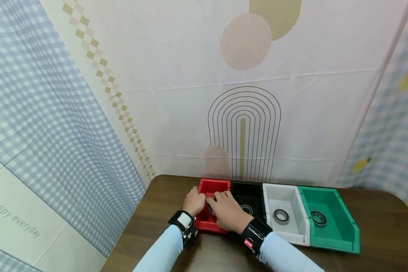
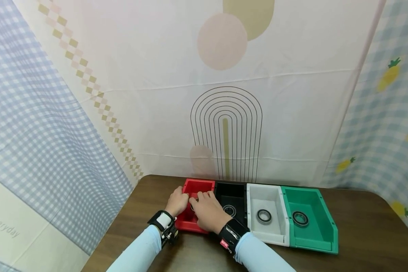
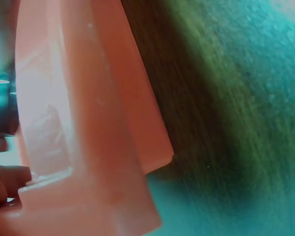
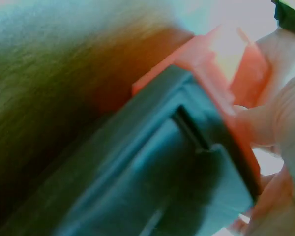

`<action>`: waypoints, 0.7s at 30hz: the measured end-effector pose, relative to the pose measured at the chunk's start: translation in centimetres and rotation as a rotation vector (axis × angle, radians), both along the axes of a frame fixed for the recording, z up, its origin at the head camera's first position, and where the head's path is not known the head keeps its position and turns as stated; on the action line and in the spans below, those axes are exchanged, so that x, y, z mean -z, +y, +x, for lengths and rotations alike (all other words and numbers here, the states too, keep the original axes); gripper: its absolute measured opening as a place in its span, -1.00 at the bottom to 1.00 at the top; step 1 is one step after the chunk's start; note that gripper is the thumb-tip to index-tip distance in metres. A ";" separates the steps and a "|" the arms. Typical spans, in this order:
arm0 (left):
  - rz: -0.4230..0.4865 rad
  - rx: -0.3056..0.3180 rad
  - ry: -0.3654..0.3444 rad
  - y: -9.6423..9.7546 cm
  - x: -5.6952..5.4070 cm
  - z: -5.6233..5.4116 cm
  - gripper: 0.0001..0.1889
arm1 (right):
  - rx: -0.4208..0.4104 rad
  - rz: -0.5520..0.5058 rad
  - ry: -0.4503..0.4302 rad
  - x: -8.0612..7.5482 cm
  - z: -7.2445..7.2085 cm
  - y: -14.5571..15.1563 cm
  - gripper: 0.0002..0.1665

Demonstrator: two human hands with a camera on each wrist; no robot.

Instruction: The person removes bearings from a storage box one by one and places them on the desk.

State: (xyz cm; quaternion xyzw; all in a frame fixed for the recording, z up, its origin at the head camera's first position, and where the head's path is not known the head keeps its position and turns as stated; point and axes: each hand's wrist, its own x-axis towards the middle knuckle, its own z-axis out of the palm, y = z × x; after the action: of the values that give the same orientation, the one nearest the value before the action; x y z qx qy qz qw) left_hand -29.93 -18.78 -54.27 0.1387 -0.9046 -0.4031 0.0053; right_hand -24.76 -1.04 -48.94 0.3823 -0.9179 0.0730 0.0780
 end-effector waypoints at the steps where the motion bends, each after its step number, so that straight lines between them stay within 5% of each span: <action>1: 0.005 -0.002 0.000 -0.1 0.3 -0.2 -0.52 | -0.008 -0.004 0.006 -0.2 0.2 0.1 -0.51; 6: 0.009 0.007 0.011 -0.6 1.4 -0.9 -0.60 | -0.071 0.003 0.049 -1.3 1.8 0.9 -0.50; 10: 0.012 0.001 0.037 -0.4 0.8 -0.4 -0.61 | -0.128 0.023 0.089 -1.9 3.3 1.5 -0.54; 21: 0.001 -0.002 0.059 -0.8 1.9 -0.8 -0.72 | -0.257 0.013 0.139 -1.8 6.6 1.9 -0.51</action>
State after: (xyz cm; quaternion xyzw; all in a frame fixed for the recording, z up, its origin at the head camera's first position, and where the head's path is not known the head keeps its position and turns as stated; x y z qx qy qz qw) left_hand -30.78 -19.57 -56.18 0.1277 -0.9038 -0.4073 0.0322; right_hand -18.17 0.89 -47.10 0.5014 -0.8541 0.0498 0.1289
